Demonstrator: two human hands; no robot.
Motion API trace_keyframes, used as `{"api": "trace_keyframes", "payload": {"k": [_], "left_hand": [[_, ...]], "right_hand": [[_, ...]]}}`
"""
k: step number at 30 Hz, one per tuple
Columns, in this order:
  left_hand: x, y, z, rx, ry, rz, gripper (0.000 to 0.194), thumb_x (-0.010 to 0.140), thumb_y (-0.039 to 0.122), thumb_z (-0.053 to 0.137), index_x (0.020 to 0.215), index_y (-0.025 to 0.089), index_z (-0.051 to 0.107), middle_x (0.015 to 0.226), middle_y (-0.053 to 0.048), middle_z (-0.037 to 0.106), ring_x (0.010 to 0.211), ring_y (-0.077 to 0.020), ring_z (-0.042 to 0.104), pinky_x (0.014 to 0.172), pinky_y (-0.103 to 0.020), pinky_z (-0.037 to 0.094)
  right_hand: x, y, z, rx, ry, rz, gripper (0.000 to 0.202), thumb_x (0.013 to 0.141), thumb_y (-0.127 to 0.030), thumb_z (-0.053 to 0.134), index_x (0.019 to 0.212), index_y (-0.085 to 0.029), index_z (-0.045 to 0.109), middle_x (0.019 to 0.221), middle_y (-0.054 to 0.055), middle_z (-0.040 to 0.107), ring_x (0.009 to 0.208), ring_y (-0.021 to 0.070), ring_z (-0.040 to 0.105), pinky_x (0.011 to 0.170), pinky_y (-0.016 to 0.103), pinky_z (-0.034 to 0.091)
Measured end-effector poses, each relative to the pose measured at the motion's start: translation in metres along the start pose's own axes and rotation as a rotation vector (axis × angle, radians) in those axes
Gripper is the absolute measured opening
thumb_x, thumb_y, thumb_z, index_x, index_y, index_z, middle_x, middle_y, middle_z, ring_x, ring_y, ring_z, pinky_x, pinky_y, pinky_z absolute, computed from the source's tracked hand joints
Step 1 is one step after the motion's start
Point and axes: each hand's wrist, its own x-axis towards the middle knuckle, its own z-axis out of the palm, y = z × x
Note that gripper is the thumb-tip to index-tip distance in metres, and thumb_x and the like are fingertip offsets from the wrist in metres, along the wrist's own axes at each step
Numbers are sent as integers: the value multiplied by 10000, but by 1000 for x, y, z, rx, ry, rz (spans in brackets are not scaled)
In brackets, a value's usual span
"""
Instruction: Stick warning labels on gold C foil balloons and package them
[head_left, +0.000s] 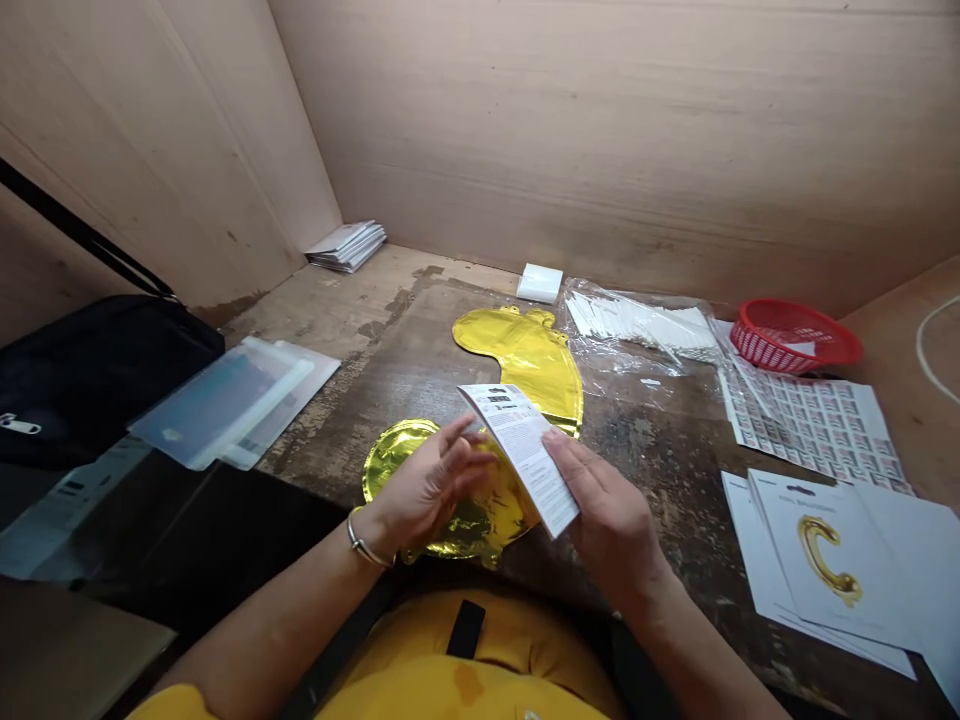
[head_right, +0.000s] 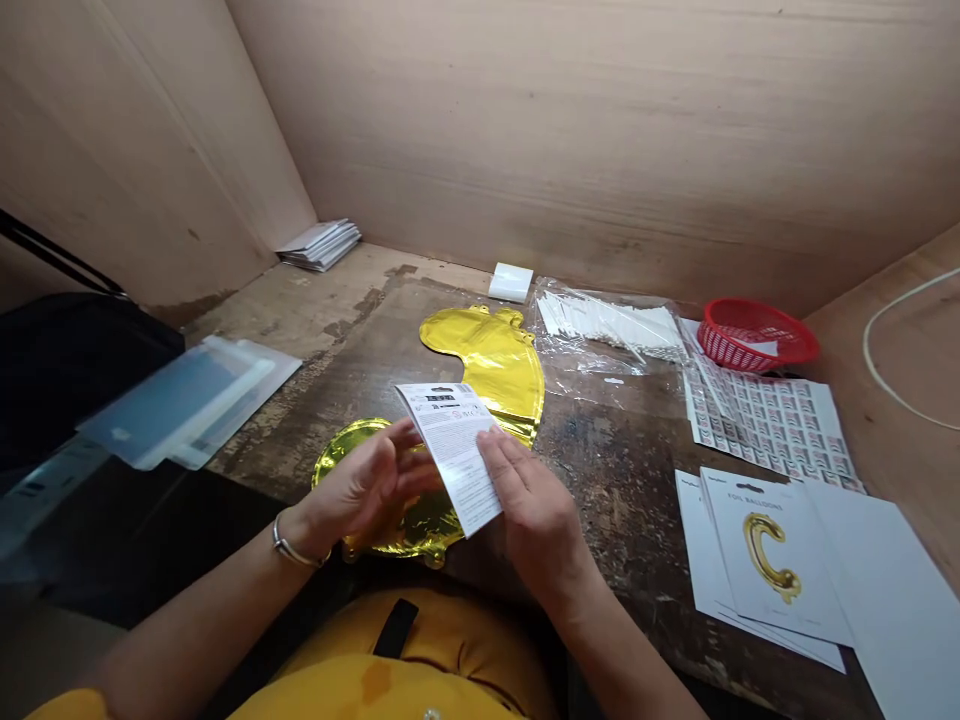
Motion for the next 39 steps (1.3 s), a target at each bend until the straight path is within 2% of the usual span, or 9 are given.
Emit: {"api": "trace_keyframes", "payload": {"k": [6, 10, 14, 18, 21, 26, 29, 32, 39], "left_hand": [[-3, -11, 1, -237, 150, -115, 505, 602, 329, 859, 1022, 151, 643, 956, -85, 721, 758, -177, 668, 667, -280, 561], [1, -16, -7, -182, 213, -58, 478, 629, 365, 806, 1011, 148, 618, 950, -89, 725, 802, -197, 683, 714, -312, 571], [2, -28, 4, 34, 225, 92, 521, 716, 502, 657, 1081, 140, 576, 1029, -129, 710, 837, -226, 693, 706, -346, 577], [-2, -25, 2, 289, 253, 163, 449, 758, 524, 606, 953, 123, 662, 837, -100, 729, 684, -201, 687, 634, -322, 569], [-16, 12, -46, 585, 338, 201, 312, 744, 458, 662, 726, 148, 690, 677, -54, 697, 620, -188, 656, 610, -303, 545], [-44, 96, -184, 1030, 817, 289, 225, 790, 329, 580, 891, 165, 696, 959, -91, 710, 1043, -268, 614, 953, -378, 464], [-48, 111, -242, 1245, 965, 244, 180, 695, 274, 649, 810, 149, 710, 986, -120, 706, 1093, -311, 593, 1015, -390, 418], [-45, 101, -268, 1381, 1040, 193, 174, 763, 291, 611, 812, 162, 718, 1012, -108, 709, 1071, -285, 608, 994, -361, 432], [-41, 106, -284, 1457, 1113, -6, 303, 931, 420, 545, 988, 142, 654, 996, -56, 686, 923, -186, 650, 867, -396, 508]], "right_hand": [[5, -6, 13, -108, -150, -134, 468, 883, -106, 493, 1344, -169, 545, 1394, 140, 530, 1368, 305, 396, 1115, 528, 377], [-2, -12, 9, 237, 31, 282, 734, 826, -343, 645, 1478, -199, 340, 1560, 129, 280, 1431, 343, 259, 1125, 589, 292], [1, -16, 29, 997, 5, 806, 757, 768, -601, 640, 1357, -146, 505, 1328, 179, 587, 1212, 349, 566, 975, 490, 508], [9, -20, 48, 927, 79, 927, 561, 729, -508, 725, 1149, -142, 659, 1098, 130, 720, 1047, 332, 664, 907, 433, 561], [10, -10, 41, 693, 182, 905, 515, 694, -503, 751, 1043, -128, 701, 1046, 128, 733, 1025, 340, 666, 926, 430, 551], [5, 18, 36, 834, 317, 990, 586, 680, -500, 745, 1150, -160, 657, 1036, 117, 738, 942, 330, 698, 853, 454, 588], [-2, 27, 45, 903, 241, 1020, 614, 670, -496, 753, 1167, -149, 653, 1011, 132, 744, 952, 350, 696, 862, 474, 583], [-8, 34, 50, 896, 155, 1021, 597, 669, -513, 753, 1132, -145, 673, 1016, 143, 743, 974, 366, 687, 848, 474, 587], [-15, 49, 47, 879, 99, 1062, 574, 688, -529, 731, 1101, -131, 698, 1036, 156, 737, 982, 376, 684, 832, 469, 591]]}}
